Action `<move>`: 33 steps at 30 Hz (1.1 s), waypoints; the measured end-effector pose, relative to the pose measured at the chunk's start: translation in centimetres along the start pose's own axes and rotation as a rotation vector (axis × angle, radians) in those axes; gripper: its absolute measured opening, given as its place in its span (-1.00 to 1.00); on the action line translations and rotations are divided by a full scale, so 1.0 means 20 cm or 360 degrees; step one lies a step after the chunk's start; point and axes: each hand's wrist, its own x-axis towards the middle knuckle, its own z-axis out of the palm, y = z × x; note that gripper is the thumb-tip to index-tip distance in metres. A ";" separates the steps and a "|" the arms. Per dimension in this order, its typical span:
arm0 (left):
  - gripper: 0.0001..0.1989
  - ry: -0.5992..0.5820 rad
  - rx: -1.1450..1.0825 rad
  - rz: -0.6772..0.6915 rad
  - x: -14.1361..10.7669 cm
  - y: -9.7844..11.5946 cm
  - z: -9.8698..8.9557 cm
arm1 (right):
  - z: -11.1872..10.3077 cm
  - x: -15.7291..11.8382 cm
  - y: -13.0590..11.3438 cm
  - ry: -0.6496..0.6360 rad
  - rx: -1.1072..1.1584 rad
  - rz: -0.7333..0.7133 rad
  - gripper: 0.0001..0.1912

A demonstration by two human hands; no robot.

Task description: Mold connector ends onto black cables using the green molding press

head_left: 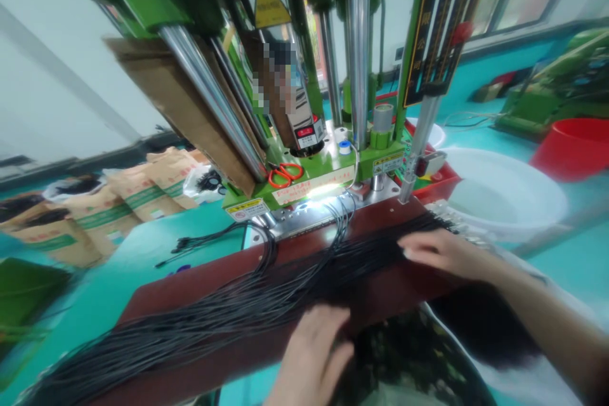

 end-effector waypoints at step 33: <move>-0.84 -0.1014 0.0843 0.0266 0.96 0.00 0.04 | 0.13 0.47 0.23 0.0292 -0.0542 0.0050 -0.81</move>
